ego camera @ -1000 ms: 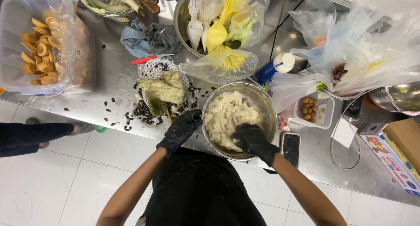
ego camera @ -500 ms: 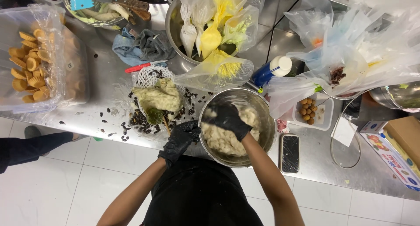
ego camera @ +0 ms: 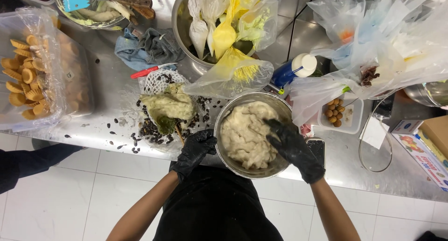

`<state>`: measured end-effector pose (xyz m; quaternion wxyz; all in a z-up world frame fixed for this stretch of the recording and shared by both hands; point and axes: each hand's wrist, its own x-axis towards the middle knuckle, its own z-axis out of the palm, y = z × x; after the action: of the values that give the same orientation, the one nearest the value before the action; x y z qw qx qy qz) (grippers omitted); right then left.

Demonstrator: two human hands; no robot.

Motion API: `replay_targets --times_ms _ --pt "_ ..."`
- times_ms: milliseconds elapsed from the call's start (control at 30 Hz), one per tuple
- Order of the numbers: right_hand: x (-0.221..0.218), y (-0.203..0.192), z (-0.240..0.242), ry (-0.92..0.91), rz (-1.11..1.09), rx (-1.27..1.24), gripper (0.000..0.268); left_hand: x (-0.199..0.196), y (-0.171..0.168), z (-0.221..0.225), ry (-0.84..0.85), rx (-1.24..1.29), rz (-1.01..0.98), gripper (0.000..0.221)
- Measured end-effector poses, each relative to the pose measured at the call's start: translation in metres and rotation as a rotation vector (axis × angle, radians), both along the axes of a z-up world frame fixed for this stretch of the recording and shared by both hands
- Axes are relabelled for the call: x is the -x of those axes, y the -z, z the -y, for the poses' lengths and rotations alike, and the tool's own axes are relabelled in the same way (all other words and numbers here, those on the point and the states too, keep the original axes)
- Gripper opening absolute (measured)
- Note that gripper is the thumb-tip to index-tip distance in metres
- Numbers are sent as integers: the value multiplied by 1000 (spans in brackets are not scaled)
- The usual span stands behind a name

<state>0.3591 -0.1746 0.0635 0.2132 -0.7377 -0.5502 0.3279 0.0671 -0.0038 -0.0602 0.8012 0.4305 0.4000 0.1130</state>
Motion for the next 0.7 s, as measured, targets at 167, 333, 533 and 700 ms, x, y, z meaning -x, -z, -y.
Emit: replay_targets --times_ms 167,333,533,700 --pt "6 85 -53 265 160 -55 76 -1 -14 -2 22 1 5 32" --pt "55 92 -72 158 -100 109 91 2 0 0 -21 0 41 33" --pt "66 5 -14 -133 201 -111 70 0 -18 -3 0 -68 21 34" --pt "46 -30 5 332 -741 -209 83 17 -44 4 289 -1571 -70 35"
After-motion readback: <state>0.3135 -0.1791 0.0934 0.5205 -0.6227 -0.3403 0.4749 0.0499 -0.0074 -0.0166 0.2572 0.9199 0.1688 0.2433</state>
